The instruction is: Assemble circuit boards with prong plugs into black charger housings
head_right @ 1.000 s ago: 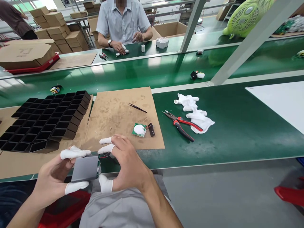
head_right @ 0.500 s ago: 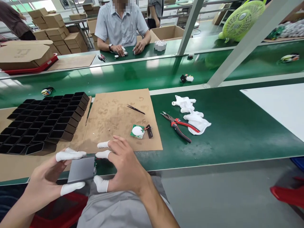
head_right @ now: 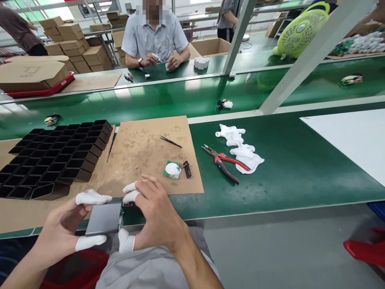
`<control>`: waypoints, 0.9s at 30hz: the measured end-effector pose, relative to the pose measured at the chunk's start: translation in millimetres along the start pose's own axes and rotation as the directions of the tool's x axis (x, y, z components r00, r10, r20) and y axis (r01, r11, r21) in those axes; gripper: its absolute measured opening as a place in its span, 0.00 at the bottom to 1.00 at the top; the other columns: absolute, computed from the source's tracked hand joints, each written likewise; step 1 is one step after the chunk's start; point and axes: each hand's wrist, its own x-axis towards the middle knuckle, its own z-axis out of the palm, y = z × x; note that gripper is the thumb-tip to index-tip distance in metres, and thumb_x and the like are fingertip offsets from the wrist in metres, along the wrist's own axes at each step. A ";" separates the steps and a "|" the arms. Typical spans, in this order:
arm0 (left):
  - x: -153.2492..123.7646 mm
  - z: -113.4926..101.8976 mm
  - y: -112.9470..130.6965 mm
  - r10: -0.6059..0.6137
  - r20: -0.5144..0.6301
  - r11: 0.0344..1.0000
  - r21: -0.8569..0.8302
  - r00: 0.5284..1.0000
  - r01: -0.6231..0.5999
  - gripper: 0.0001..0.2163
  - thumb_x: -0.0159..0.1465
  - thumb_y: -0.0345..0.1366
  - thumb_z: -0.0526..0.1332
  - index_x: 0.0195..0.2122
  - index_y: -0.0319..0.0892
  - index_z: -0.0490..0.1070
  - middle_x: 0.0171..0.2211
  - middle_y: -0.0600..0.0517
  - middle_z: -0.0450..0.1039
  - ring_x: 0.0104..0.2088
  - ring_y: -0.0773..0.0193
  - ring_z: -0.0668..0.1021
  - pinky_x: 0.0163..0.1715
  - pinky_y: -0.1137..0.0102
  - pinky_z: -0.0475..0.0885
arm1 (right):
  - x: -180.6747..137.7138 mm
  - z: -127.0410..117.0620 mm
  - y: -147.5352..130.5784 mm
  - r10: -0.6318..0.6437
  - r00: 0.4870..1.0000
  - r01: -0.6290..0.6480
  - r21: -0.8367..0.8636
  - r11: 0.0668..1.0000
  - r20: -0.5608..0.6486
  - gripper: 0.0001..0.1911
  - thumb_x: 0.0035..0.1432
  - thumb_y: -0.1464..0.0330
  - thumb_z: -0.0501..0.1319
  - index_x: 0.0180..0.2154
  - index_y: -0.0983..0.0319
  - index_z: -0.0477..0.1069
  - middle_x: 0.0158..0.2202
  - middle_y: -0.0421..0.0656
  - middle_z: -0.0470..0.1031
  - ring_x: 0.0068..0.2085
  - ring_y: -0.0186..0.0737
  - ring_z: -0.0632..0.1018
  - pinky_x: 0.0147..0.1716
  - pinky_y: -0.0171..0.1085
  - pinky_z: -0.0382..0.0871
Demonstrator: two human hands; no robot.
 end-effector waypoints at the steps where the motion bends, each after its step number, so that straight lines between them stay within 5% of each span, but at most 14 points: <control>1: -0.4 -0.1 0.7 -0.006 0.006 1.000 0.017 1.000 0.006 0.32 0.48 0.36 0.90 0.55 0.51 0.89 0.52 0.44 0.90 0.50 0.45 0.92 0.51 0.63 0.91 | 0.2 -0.2 0.2 0.000 1.000 0.000 0.003 1.000 0.001 0.25 0.50 0.64 0.73 0.49 0.53 0.69 0.52 0.47 0.82 0.52 0.52 0.86 0.73 0.61 0.70; 12: -2.6 -0.2 -7.7 -0.080 0.038 0.994 -0.068 0.996 0.083 0.35 0.46 0.35 0.91 0.58 0.51 0.88 0.56 0.42 0.89 0.55 0.42 0.91 0.54 0.64 0.89 | -0.7 0.1 -0.3 0.023 1.000 -0.023 0.034 0.999 -0.007 0.28 0.45 0.62 0.73 0.48 0.52 0.66 0.51 0.46 0.81 0.51 0.53 0.86 0.74 0.62 0.68; 19: -8.8 10.7 -4.5 -0.163 -0.095 0.983 -0.100 0.982 0.154 0.34 0.45 0.45 0.92 0.54 0.47 0.89 0.53 0.41 0.88 0.55 0.41 0.89 0.59 0.59 0.87 | 0.3 -0.8 -0.4 0.030 1.000 -0.030 0.061 0.998 -0.001 0.29 0.44 0.60 0.72 0.47 0.52 0.64 0.50 0.45 0.80 0.50 0.53 0.85 0.75 0.62 0.66; 27: 1.7 -2.5 -14.1 -0.075 0.063 0.993 -0.086 0.995 0.080 0.33 0.50 0.39 0.90 0.57 0.46 0.87 0.57 0.38 0.88 0.57 0.36 0.90 0.60 0.55 0.89 | -1.1 0.6 3.3 0.035 0.999 -0.035 0.054 0.998 0.006 0.29 0.44 0.59 0.72 0.48 0.52 0.65 0.50 0.45 0.79 0.49 0.52 0.85 0.75 0.61 0.65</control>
